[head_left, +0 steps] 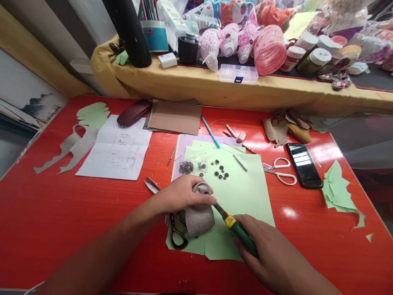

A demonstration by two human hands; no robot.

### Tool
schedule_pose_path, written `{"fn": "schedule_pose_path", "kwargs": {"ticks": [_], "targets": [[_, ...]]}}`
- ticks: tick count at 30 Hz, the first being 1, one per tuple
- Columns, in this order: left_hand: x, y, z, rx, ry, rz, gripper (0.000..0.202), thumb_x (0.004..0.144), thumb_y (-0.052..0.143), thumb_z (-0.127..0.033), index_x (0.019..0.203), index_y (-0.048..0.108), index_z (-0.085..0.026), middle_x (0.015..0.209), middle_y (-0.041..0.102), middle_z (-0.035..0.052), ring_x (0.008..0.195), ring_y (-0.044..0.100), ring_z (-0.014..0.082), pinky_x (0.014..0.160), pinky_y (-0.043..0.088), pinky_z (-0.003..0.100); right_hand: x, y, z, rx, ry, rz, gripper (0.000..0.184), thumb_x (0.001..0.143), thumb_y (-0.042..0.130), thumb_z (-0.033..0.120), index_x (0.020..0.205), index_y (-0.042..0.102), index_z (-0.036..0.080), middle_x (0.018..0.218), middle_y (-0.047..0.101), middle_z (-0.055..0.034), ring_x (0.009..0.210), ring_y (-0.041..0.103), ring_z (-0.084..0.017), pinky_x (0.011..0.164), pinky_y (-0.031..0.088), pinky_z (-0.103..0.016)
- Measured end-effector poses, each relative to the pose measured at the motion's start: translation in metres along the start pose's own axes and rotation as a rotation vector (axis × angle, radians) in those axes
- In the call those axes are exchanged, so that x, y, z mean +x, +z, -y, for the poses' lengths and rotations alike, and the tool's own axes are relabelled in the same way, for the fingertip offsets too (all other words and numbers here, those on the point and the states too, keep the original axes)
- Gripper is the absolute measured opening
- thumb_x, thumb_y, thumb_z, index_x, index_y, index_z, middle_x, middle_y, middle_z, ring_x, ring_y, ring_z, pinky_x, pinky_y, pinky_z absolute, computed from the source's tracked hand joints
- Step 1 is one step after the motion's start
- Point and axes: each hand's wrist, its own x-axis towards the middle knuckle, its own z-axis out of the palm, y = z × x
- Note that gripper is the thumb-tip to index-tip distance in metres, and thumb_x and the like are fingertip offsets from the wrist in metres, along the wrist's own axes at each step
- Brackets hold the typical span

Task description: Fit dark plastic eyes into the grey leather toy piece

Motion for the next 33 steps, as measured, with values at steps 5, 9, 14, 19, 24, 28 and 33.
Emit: {"fn": "schedule_pose_path", "kwargs": {"ticks": [5, 9, 14, 19, 24, 28, 33], "targets": [[-0.004, 0.01, 0.002, 0.026, 0.038, -0.055, 0.036, 0.073, 0.085, -0.052, 0.086, 0.077, -0.019, 0.084, 0.069, 0.0027, 0.083, 0.064, 0.0218, 0.072, 0.044, 0.029, -0.002, 0.002, -0.001, -0.027, -0.005, -0.022, 0.03, 0.101, 0.051, 0.031, 0.128, 0.06, 0.023, 0.118, 0.073, -0.0132, 0.104, 0.069, -0.034, 0.087, 0.053, -0.043], [-0.006, 0.013, 0.007, -0.034, 0.042, -0.107, 0.035, 0.072, 0.087, -0.05, 0.086, 0.077, -0.02, 0.089, 0.073, 0.0037, 0.086, 0.066, 0.0227, 0.073, 0.045, 0.029, -0.003, 0.002, -0.003, 0.019, -0.005, -0.06, 0.031, 0.102, 0.055, 0.038, 0.129, 0.061, 0.024, 0.119, 0.073, -0.0123, 0.105, 0.069, -0.033, 0.087, 0.054, -0.042], [-0.014, 0.016, 0.004, -0.074, 0.057, -0.168, 0.037, 0.072, 0.088, -0.05, 0.088, 0.078, -0.018, 0.084, 0.071, 0.0034, 0.083, 0.065, 0.0215, 0.071, 0.046, 0.029, -0.003, -0.003, -0.004, 0.13, -0.036, -0.082, 0.039, 0.102, 0.061, 0.04, 0.138, 0.056, 0.029, 0.128, 0.07, -0.0091, 0.111, 0.069, -0.028, 0.091, 0.055, -0.036], [-0.026, 0.02, -0.007, -0.067, 0.062, -0.154, 0.032, 0.071, 0.089, -0.043, 0.091, 0.078, -0.019, 0.08, 0.071, 0.0016, 0.08, 0.064, 0.0206, 0.071, 0.048, 0.029, -0.005, -0.004, -0.001, 0.123, -0.076, -0.085, 0.049, 0.096, 0.07, 0.034, 0.141, 0.053, 0.029, 0.13, 0.068, -0.0083, 0.113, 0.067, -0.028, 0.093, 0.055, -0.035], [-0.022, 0.021, -0.009, 0.023, 0.103, -0.196, 0.03, 0.078, 0.083, -0.046, 0.094, 0.078, -0.021, 0.087, 0.074, 0.0023, 0.084, 0.065, 0.0217, 0.073, 0.049, 0.03, -0.002, -0.002, 0.001, 0.108, -0.057, -0.134, 0.031, 0.105, 0.053, 0.034, 0.135, 0.056, 0.027, 0.115, 0.07, -0.0087, 0.101, 0.068, -0.026, 0.085, 0.054, -0.035], [-0.016, 0.023, -0.005, 0.007, 0.115, -0.189, 0.039, 0.078, 0.083, -0.051, 0.104, 0.079, -0.022, 0.095, 0.077, 0.0029, 0.091, 0.068, 0.0235, 0.078, 0.05, 0.031, -0.001, -0.002, 0.001, 0.107, -0.008, -0.168, 0.026, 0.105, 0.05, 0.034, 0.127, 0.059, 0.025, 0.11, 0.069, -0.0091, 0.097, 0.068, -0.026, 0.078, 0.053, -0.034], [-0.012, 0.031, -0.004, -0.044, 0.114, -0.187, 0.032, 0.076, 0.084, -0.041, 0.1, 0.079, -0.021, 0.09, 0.077, 0.0023, 0.087, 0.07, 0.0237, 0.077, 0.051, 0.031, 0.0, -0.001, -0.003, 0.094, 0.006, -0.2, 0.025, 0.1, 0.054, 0.031, 0.124, 0.059, 0.026, 0.11, 0.069, -0.0084, 0.098, 0.068, -0.027, 0.077, 0.052, -0.034]]}}
